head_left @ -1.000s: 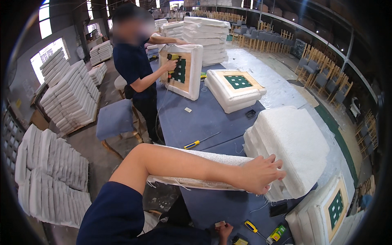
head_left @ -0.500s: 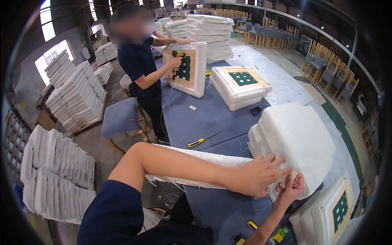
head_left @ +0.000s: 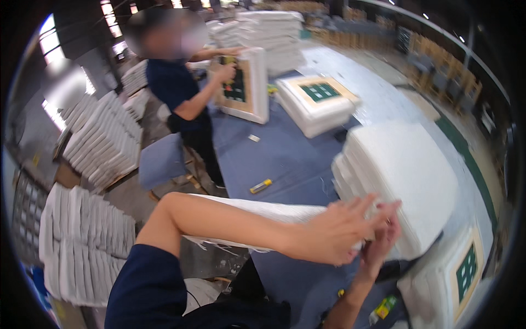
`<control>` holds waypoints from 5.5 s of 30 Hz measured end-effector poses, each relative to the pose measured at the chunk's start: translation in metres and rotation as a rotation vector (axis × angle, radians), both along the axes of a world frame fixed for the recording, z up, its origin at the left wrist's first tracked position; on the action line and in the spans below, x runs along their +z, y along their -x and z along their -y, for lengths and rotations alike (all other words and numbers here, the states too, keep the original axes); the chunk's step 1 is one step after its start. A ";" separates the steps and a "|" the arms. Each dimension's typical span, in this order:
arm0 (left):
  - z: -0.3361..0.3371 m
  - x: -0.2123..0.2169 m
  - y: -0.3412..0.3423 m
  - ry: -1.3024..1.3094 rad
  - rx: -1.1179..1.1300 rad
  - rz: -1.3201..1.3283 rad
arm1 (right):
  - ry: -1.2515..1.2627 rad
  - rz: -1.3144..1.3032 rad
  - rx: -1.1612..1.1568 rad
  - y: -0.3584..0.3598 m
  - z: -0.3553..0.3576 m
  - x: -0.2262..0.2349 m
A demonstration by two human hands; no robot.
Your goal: The person wraps white fabric around rectangular foam cushions and secures it using a staple gun. They repeatedly pull the fabric taut, staple the edges, and flip the cushions to work on different sides. The person also stacks finished cushions on the table.
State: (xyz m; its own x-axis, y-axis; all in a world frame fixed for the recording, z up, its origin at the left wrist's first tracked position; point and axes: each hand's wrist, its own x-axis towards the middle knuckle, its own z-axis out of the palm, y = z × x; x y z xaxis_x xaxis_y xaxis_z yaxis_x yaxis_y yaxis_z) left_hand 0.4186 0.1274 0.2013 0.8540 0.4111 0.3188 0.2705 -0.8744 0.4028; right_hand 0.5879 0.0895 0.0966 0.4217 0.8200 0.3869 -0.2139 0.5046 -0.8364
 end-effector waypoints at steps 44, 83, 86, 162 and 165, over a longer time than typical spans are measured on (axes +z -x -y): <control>-0.001 -0.009 0.006 0.094 0.018 0.069 | 0.278 0.147 -0.079 0.028 0.020 -0.013; -0.027 -0.008 0.020 0.085 -0.107 -0.023 | 1.245 1.570 -0.809 0.067 0.336 -0.262; -0.030 -0.011 0.020 0.055 -0.125 -0.004 | 1.281 1.472 -0.872 0.073 0.342 -0.272; 0.105 -0.193 0.316 0.582 0.738 1.081 | 0.013 0.529 -0.375 0.037 0.050 -0.033; 0.109 -0.188 0.299 0.448 0.837 1.073 | 0.078 -0.099 -0.079 0.040 0.027 -0.053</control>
